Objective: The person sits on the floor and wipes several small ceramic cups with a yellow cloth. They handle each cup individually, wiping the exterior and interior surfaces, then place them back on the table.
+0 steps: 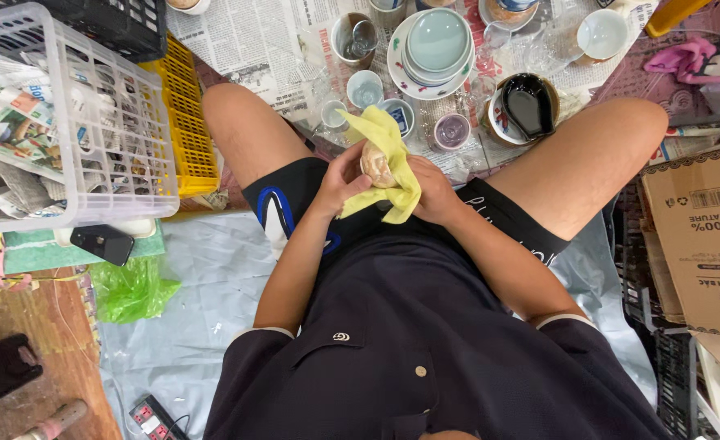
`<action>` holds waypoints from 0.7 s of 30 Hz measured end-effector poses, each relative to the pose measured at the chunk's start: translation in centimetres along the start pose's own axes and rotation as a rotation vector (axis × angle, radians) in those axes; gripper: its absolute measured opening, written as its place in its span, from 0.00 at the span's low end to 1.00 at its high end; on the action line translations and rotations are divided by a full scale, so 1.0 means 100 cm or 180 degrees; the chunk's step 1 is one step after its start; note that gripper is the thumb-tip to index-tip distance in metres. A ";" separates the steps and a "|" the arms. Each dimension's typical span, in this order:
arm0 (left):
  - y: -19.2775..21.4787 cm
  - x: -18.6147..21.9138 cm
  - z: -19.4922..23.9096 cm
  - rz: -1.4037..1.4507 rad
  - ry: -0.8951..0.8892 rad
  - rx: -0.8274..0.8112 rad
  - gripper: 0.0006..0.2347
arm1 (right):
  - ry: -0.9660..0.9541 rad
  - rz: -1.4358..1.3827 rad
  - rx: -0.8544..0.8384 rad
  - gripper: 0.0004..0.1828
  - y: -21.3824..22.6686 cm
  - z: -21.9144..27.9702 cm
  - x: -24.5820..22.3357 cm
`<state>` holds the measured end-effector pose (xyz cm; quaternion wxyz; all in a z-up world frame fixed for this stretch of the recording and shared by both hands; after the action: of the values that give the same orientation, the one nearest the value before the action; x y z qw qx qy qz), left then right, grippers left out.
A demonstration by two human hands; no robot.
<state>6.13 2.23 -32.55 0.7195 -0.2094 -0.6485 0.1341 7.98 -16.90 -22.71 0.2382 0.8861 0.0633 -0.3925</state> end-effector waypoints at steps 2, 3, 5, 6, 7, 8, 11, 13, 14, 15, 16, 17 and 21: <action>-0.010 0.012 0.002 0.0056 -0.0199 -0.0095 0.38 | 0.0022 0.0025 0.0027 0.23 0.001 0.000 -0.002; -0.013 0.015 0.002 0.0036 -0.0198 -0.0098 0.39 | 0.0012 0.0021 0.0027 0.23 0.001 0.000 -0.003; -0.016 0.017 0.002 0.0000 -0.0200 -0.0102 0.39 | -0.0034 -0.0009 0.0039 0.22 0.001 -0.001 -0.003; -0.016 0.016 0.002 -0.0099 -0.0237 -0.0130 0.38 | -0.0069 -0.0035 0.0053 0.22 0.000 0.000 -0.004; -0.013 0.012 0.002 -0.0198 -0.0274 -0.0152 0.37 | -0.0104 -0.0066 0.0062 0.22 -0.001 0.000 -0.004; -0.009 0.007 0.002 -0.0297 -0.0311 -0.0174 0.36 | -0.0113 -0.0027 0.0067 0.21 -0.001 0.000 -0.004; 0.013 -0.022 -0.004 0.0170 0.0165 -0.0081 0.33 | -0.0115 0.0039 0.0048 0.19 -0.004 0.000 -0.004; 0.026 -0.047 -0.011 0.0331 0.0451 0.0095 0.31 | -0.0104 0.0033 -0.0014 0.19 -0.005 0.001 -0.004; 0.032 -0.059 -0.012 0.0414 0.0596 0.0182 0.31 | -0.0012 0.0053 -0.0021 0.19 -0.005 0.002 -0.006; 0.036 -0.064 -0.011 0.0439 0.0593 0.0122 0.30 | 0.0089 0.0067 -0.0029 0.19 -0.005 0.001 -0.007; 0.041 -0.067 -0.007 0.0463 0.0590 0.0061 0.28 | 0.0189 0.0082 -0.0037 0.20 -0.005 0.000 -0.009; 0.044 -0.069 -0.004 0.0488 0.0589 0.0007 0.27 | 0.0177 0.0035 -0.0046 0.19 -0.005 0.000 -0.009; 0.042 -0.059 -0.002 0.0129 0.0438 -0.0193 0.31 | 0.0129 -0.0030 -0.0100 0.18 -0.002 -0.001 -0.009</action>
<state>5.94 3.12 -39.76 0.7528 -0.2530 -0.5969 0.1142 7.35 -16.60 -22.06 0.2490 0.8897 0.0783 -0.3746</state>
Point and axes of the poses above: each hand's wrist, its own z-axis away from the middle knuckle, its own y-axis out of the back of the hand, x = y × z, the point moved 5 cm from there along -z, towards the middle knuckle, and after that the axes turned 8 degrees about x, right-handed, at the moved point
